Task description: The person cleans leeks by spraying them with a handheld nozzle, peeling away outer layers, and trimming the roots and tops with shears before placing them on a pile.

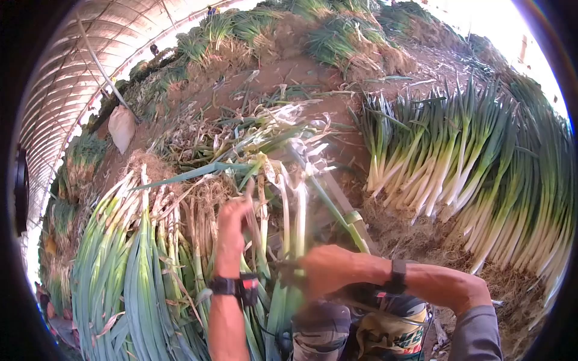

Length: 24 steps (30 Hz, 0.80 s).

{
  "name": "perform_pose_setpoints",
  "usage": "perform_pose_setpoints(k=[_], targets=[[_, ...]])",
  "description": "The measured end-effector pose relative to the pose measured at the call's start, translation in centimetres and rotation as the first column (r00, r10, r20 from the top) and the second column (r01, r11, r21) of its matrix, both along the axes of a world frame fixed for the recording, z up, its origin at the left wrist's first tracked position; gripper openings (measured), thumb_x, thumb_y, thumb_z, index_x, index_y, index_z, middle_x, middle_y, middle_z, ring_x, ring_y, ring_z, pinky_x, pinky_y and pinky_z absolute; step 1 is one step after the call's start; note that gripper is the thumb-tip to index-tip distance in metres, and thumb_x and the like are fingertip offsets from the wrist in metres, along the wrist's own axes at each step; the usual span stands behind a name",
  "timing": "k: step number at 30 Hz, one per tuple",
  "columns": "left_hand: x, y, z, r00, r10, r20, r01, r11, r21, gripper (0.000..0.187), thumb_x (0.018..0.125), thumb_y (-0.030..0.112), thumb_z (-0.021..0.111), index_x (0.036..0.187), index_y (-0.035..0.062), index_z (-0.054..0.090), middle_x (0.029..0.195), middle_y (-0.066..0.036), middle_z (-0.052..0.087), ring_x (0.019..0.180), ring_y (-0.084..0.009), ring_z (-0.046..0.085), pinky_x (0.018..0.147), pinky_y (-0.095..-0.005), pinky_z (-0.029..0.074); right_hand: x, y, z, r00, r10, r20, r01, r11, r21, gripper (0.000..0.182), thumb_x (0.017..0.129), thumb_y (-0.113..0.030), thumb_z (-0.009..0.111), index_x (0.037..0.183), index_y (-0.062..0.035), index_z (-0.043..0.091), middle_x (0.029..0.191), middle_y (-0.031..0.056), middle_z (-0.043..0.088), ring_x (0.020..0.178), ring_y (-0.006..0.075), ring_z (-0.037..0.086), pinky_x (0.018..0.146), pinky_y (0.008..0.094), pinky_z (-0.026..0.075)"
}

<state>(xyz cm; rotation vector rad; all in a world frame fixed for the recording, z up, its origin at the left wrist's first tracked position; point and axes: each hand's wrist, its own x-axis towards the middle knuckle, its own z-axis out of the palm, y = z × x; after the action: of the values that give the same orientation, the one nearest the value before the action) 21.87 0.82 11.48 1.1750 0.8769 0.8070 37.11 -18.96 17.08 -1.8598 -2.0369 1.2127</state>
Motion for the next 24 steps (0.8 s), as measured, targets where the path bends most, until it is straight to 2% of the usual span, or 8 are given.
perform_pose_setpoints(k=[2, 4, 7, 11, 14, 16, 20, 24], targets=[[0.6, 4.4, 1.4, 0.983, -0.036, 0.179, 0.023, 0.997, 0.071, 0.012, 0.098, 0.012, 0.062, 0.107, 0.0056, 0.067, 0.097, -0.005, 0.07, 0.088, -0.0149, 0.068, 0.076, -0.028, 0.058, -0.2, 0.2, -1.6, 0.999, -0.03, 0.013, 0.03, 0.998, 0.051, 0.053, 0.071, -0.04, 0.077, 0.104, 0.0007, 0.067, 0.082, 0.0227, 0.069, 0.082, 0.0416, 0.069, 0.074, 0.0491, 0.053], [1.8, 4.5, 7.3, 0.944, 0.117, 0.31, -0.15, 0.985, 0.084, 0.029, 0.099, 0.012, 0.06, 0.125, 0.0022, 0.06, 0.119, -0.012, 0.066, 0.102, -0.0179, 0.067, 0.083, -0.03, 0.059, -0.2, 0.6, -1.8, 0.996, -0.061, 0.057, 0.058, 0.996, 0.063, 0.052, 0.072, -0.038, 0.077, 0.106, -0.0002, 0.068, 0.083, 0.0221, 0.069, 0.082, 0.0406, 0.069, 0.074, 0.0483, 0.054], [-1.0, 3.5, 8.3, 0.954, 0.271, 0.128, -0.293, 0.933, 0.21, 0.044, 0.097, 0.014, 0.063, 0.137, 0.0018, 0.05, 0.13, -0.015, 0.06, 0.112, -0.0213, 0.064, 0.088, -0.0344, 0.06, 0.2, 0.5, -0.8, 0.996, -0.087, -0.001, 0.087, 0.996, -0.024, 0.053, 0.073, -0.038, 0.077, 0.11, -0.0013, 0.068, 0.083, 0.0219, 0.07, 0.082, 0.0401, 0.069, 0.074, 0.0471, 0.054], [-7.1, 3.2, -3.9, 0.917, 0.317, -0.243, -0.214, 0.904, 0.371, 0.036, 0.088, 0.016, 0.069, 0.122, 0.0034, 0.064, 0.1, -0.006, 0.067, 0.085, -0.0146, 0.063, 0.076, -0.029, 0.057, 0.6, -0.3, 1.1, 0.973, 0.052, -0.224, -0.049, 0.999, 0.018, 0.047, 0.09, -0.035, 0.063, 0.135, -0.0221, 0.066, 0.081, 0.0078, 0.074, 0.068, 0.0194, 0.071, 0.065, 0.0386, 0.057], [-10.1, -1.1, -11.0, 0.758, 0.381, -0.529, -0.165, 0.897, 0.409, 0.03, 0.087, 0.008, 0.068, 0.117, 0.0041, 0.066, 0.094, -0.004, 0.067, 0.08, -0.0132, 0.064, 0.073, -0.0269, 0.055, 0.0, -0.3, 1.3, 0.975, 0.14, -0.169, -0.145, 0.989, -0.015, 0.041, 0.086, -0.036, 0.069, 0.125, -0.0222, 0.072, 0.08, 0.0065, 0.074, 0.069, 0.0198, 0.072, 0.068, 0.0371, 0.057], [-10.7, -5.0, -11.6, 0.803, 0.369, -0.468, -0.144, 0.882, 0.448, 0.029, 0.086, 0.006, 0.069, 0.115, 0.0025, 0.065, 0.095, -0.006, 0.068, 0.081, -0.0147, 0.065, 0.075, -0.0286, 0.055, -0.4, 0.1, 0.7, 0.982, 0.16, -0.102, -0.164, 0.986, -0.039, 0.04, 0.084, -0.037, 0.072, 0.119, -0.0198, 0.073, 0.079, 0.0079, 0.073, 0.07, 0.0218, 0.072, 0.068, 0.0381, 0.057], [-10.5, -9.2, -11.8, 0.781, 0.306, -0.544, -0.076, 0.911, 0.404, 0.03, 0.083, 0.003, 0.071, 0.112, 0.0003, 0.063, 0.099, -0.012, 0.071, 0.085, -0.023, 0.068, 0.08, -0.0345, 0.056, -1.1, 0.9, 0.7, 0.995, 0.097, -0.002, -0.096, 0.992, -0.081, 0.053, 0.071, -0.043, 0.079, 0.102, -0.0013, 0.07, 0.084, 0.0238, 0.07, 0.083, 0.0425, 0.069, 0.076, 0.0489, 0.054], [-10.6, -10.9, -11.0, 0.648, 0.313, -0.694, 0.287, 0.744, 0.603, 0.038, 0.081, 0.011, 0.072, 0.116, 0.0007, 0.062, 0.109, -0.018, 0.067, 0.104, -0.0377, 0.063, 0.094, -0.0451, 0.049, -1.5, 1.1, -0.4, 0.999, 0.022, 0.027, -0.02, 0.998, -0.061, 0.046, 0.071, -0.037, 0.077, 0.099, -0.0007, 0.069, 0.081, 0.0225, 0.07, 0.081, 0.0417, 0.069, 0.074, 0.0482, 0.054]])
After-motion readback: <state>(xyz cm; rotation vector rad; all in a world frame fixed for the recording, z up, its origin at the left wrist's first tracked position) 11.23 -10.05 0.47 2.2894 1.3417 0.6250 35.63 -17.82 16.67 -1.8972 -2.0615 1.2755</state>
